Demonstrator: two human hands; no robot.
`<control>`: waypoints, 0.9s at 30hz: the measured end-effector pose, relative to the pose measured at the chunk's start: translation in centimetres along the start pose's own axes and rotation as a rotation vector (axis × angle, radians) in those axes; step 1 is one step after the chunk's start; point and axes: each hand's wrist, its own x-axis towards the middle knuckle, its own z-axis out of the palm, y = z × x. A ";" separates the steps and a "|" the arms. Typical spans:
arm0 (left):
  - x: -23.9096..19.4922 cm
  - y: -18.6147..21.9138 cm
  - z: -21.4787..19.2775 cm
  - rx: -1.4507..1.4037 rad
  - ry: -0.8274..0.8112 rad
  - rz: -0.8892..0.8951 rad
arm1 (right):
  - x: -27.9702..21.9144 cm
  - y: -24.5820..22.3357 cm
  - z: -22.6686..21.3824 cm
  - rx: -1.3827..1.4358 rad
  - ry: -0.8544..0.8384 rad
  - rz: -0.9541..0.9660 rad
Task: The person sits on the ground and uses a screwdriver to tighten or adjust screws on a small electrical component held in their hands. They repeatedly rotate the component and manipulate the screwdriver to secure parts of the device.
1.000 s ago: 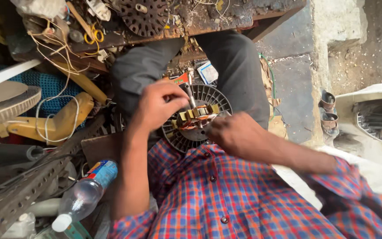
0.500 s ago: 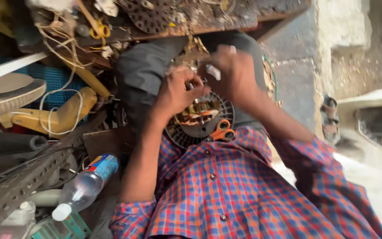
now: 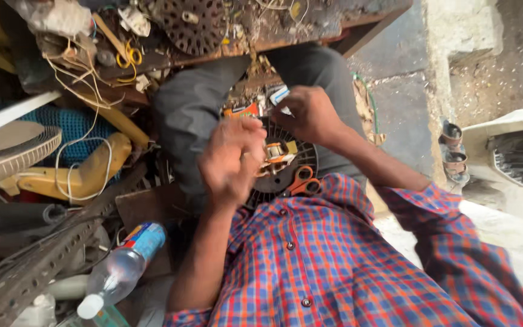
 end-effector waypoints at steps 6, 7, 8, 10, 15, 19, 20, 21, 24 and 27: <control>6.9 0.1 -2.2 0.347 -0.515 -0.296 | -0.6 -6.9 -1.5 -0.264 -0.194 -0.356; 6.8 0.2 -2.6 0.258 -0.479 -0.295 | -1.9 -8.5 -1.9 -0.215 -0.305 -0.367; 6.2 0.3 -2.8 0.169 -0.442 -0.294 | -2.7 -9.0 -2.7 -0.165 -0.417 -0.378; 2.7 0.5 -2.0 0.061 -0.206 -0.146 | -4.6 -9.0 -3.7 -0.097 -0.349 -0.385; -3.4 1.0 -0.4 0.791 -0.137 0.492 | -4.7 -2.8 -3.1 -0.200 -0.117 -0.106; -0.2 -0.1 -0.3 0.161 -0.014 0.165 | -0.8 1.3 0.3 -0.080 0.030 -0.001; 1.2 -0.3 -0.2 -0.078 0.046 0.047 | 0.3 1.3 0.5 -0.187 0.097 -0.006; 1.9 -0.4 0.0 0.060 -0.018 -0.022 | 0.1 0.3 0.6 -0.212 0.108 -0.075; 6.2 -0.4 -1.1 0.307 -0.311 -0.152 | 1.0 -4.8 -0.9 -0.403 0.036 -0.272; 7.0 0.1 -2.2 0.161 -0.544 -0.230 | -0.8 -11.1 -2.6 -0.363 -0.229 -0.347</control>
